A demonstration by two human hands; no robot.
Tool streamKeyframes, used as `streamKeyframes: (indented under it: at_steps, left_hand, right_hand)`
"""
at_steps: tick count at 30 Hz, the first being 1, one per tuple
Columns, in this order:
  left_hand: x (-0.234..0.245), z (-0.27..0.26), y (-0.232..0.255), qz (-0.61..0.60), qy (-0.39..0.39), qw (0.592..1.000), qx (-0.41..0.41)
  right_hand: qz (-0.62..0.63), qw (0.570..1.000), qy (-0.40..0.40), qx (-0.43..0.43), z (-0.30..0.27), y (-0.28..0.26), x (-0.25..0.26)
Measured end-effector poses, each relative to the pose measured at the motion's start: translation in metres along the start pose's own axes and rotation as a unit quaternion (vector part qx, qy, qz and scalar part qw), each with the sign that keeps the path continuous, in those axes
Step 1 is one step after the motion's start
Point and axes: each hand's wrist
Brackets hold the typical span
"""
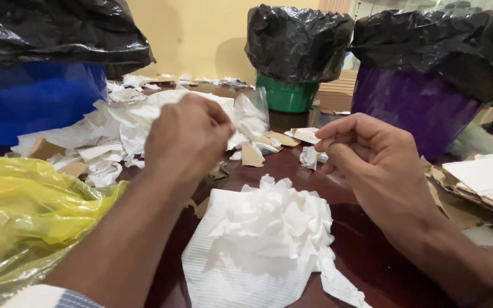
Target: The person sorts paper and cardboard scraps on a table into separate bins. They tear paper into smaller pieces and place them into a blue bin, then gather cardboard pieces and place them into a purple bin.
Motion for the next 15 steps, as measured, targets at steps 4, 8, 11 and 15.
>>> streamKeyframes:
  at_steps: [4, 8, 11, 15]
  left_hand:
    - [0.004, 0.01, -0.008, -0.12, 0.105, 0.987, -0.02]
    - [0.014, 0.01, -0.011, -0.15, 0.221, 0.962, -0.061]
    - [0.027, 0.003, -0.002, -0.157, 0.257, 0.95, -0.084]
    - [0.047, -0.015, 0.011, -0.158, 0.276, 0.94, -0.126]
  right_hand:
    - [0.004, 1.0, -0.002, 0.008, 0.001, 0.001, 0.0]
    - [0.025, 1.0, -0.006, 0.013, 0.001, 0.005, 0.0]
    - [0.037, 0.998, -0.024, 0.035, 0.0, 0.005, -0.001]
    - [0.034, 0.999, -0.014, 0.035, -0.001, 0.002, -0.002]
Point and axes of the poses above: each hand's wrist, its own z-axis towards the middle knuckle, its own x-axis out of the back of the hand, y = z × x, and after that the axes turned 11 degrees about z, right-handed
